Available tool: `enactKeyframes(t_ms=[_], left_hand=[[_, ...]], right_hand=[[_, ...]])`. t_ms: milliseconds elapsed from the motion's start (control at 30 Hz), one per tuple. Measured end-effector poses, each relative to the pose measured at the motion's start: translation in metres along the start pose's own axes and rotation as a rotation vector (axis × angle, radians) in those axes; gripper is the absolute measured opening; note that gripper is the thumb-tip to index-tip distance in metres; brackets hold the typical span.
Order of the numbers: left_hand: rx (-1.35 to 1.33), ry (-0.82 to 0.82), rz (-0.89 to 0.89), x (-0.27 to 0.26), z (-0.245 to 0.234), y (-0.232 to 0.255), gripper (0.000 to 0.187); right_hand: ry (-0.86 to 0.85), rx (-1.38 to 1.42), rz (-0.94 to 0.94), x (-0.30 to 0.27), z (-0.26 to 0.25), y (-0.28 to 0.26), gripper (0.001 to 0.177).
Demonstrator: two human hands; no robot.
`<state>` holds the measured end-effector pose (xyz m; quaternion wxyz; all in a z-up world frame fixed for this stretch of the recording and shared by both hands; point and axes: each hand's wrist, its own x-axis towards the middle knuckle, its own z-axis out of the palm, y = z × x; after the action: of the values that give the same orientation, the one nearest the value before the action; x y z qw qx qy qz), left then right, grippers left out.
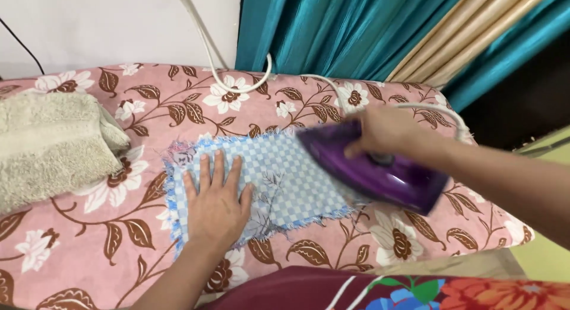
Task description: Ironing small laundry items like napkins and hand towels on an ironing board using a purple iron.
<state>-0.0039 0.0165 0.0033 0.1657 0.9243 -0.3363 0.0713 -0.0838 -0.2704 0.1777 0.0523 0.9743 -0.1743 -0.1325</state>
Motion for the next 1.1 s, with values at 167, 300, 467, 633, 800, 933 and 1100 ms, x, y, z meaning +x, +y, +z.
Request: enactKeyframes(t_ms=[167, 300, 467, 633, 800, 933, 1100], left_hand=[[0.068, -0.232, -0.203, 0.017, -0.029, -0.007, 0.077], [0.109, -0.19, -0.299, 0.019, -0.011, -0.035, 0.079], [0.101, 0.026, -0.214, 0.009, 0.015, -0.05, 0.076], [0.044, 0.102, -0.242, -0.033, -0.001, -0.084, 0.073], [0.085, 0.17, -0.329, -0.082, -0.014, -0.104, 0.066], [0.037, 0.252, -0.381, -0.09, -0.017, -0.099, 0.061], [-0.054, 0.287, -0.435, -0.087, -0.028, -0.096, 0.06]], right_hand=[[-0.042, 0.014, -0.132, 0.039, -0.023, -0.006, 0.072], [-0.077, -0.155, -0.489, 0.021, -0.031, -0.046, 0.066], [0.001, -0.129, -0.333, 0.052, -0.036, -0.088, 0.064], [0.021, -0.095, -0.565, 0.064, -0.04, -0.111, 0.067], [0.003, -0.163, -0.646, 0.043, -0.045, -0.153, 0.064], [0.068, -0.099, -0.528, 0.063, -0.046, -0.18, 0.069], [0.019, -0.056, -0.587, 0.074, -0.046, -0.188, 0.063]])
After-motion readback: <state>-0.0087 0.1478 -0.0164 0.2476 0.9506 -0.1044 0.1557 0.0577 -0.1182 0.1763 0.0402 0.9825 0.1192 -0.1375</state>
